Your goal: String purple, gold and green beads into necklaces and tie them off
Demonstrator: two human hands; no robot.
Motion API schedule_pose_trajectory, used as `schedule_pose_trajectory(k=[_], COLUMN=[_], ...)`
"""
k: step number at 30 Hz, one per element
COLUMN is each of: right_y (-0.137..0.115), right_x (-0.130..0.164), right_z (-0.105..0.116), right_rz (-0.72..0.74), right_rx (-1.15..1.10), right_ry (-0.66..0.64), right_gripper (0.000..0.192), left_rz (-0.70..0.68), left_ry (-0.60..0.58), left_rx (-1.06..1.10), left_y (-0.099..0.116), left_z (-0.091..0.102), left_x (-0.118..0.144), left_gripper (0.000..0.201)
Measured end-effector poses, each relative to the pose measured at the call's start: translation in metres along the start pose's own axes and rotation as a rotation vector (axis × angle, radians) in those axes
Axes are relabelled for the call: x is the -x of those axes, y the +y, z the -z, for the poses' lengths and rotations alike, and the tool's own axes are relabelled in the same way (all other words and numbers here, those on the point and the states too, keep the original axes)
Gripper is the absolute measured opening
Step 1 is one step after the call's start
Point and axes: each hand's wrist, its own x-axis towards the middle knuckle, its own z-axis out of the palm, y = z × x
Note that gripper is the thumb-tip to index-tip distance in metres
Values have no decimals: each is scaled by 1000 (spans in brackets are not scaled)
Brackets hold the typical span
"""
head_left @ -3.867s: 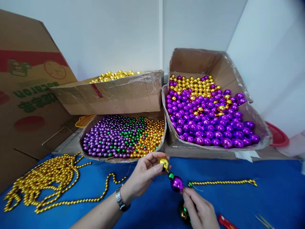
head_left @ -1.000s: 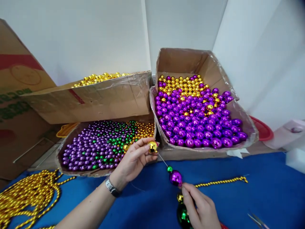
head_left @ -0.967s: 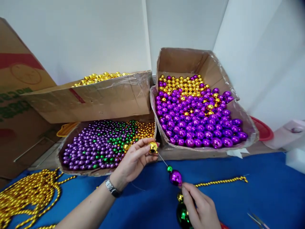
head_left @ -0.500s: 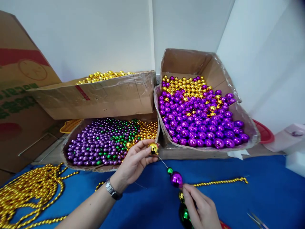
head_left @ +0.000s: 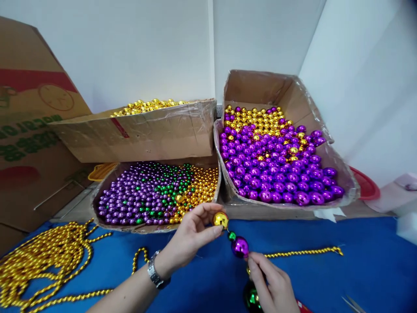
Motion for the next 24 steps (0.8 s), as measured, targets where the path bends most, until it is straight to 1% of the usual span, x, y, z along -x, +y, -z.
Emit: schedule_pose_trajectory(k=[4,9,10,12,15,20,22,24], right_y=[-3,-9,-9,-9,-5,-2,-4,-6], right_x=[2,3,4,6,10,13,12,11], right_z=[-2,-3,-3,-6,-13,-24,-25,-24], right_rz=[-79,-135,-168,-278,-454,-596,-620,-636], right_rx=[-63,-100,-105,-136,-255,-561,-653,-710], right_ry=[-19,10,5,-18,-55,-42,-32,-16], right_gripper=[23,23,23,27,40,55,58,59], left_rz=[2,7,7,5,11,40,40,45], left_ry=[2,-5,-6,-1,35,89,47,-34], left_rx=[6,-39,-52,-60,-36,-86,-107,-144], left_y=[-1,-2,-2,-3,-7,-14,-13,-7], left_z=[0,1,0,0,-1,-9,-10,-4], left_x=[3,6,6,7,9,18,22,24], left_gripper=[33,33,33,33,34,34,35,39])
